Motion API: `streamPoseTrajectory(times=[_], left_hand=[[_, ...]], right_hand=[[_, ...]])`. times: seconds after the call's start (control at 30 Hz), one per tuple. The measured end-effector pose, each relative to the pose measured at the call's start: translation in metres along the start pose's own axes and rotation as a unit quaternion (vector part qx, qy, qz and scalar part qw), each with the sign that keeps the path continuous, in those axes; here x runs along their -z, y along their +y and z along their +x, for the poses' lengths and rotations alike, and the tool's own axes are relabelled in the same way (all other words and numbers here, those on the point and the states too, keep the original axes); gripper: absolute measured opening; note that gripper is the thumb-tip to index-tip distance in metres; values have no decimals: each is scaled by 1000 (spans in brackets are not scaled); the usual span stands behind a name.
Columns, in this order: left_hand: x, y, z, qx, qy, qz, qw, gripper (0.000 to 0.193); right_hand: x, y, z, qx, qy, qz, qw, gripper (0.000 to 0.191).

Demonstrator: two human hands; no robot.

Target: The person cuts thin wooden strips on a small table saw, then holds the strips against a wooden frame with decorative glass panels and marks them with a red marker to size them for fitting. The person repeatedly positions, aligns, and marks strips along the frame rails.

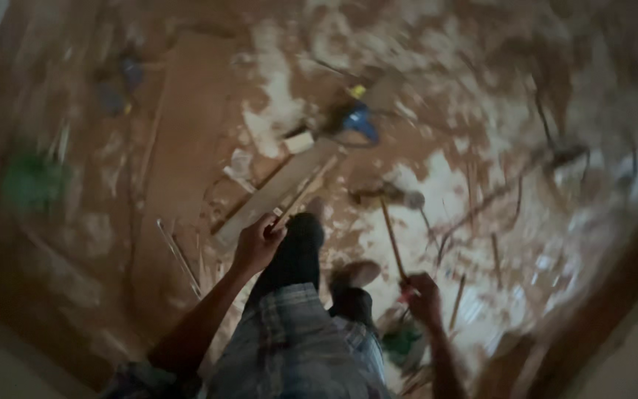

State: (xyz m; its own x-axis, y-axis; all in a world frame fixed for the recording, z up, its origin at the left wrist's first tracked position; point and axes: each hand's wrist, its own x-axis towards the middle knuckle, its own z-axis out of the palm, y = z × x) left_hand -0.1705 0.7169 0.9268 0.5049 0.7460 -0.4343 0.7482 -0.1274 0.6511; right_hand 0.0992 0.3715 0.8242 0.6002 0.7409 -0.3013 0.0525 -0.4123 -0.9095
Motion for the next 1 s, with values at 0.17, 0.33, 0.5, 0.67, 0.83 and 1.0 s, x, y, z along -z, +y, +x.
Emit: streamPoseTrajectory(times=[0.17,0.33,0.5,0.67,0.83,1.0], left_hand=[[86,-80,77,-34,19,-612,790,17],[163,-137,194,-114,82,-700,700,29],[295,-170,254,2,75,-677,732,31],[438,-177,329,-12,70,-516,853,25],[559,-259,485,-21,122,-337,933,21],[673,-383,606,86,106,71,988,16]], right_hand=[[-234,-176,179,103,-205,321,919,9],[-440,-276,306,110,-267,40,957,34],[-554,-371,383,149,-226,-105,957,25],[-618,-444,460,158,-286,-152,933,25],[-699,-469,613,291,-185,-92,934,8],[-806,-522,817,252,-320,-215,888,17]])
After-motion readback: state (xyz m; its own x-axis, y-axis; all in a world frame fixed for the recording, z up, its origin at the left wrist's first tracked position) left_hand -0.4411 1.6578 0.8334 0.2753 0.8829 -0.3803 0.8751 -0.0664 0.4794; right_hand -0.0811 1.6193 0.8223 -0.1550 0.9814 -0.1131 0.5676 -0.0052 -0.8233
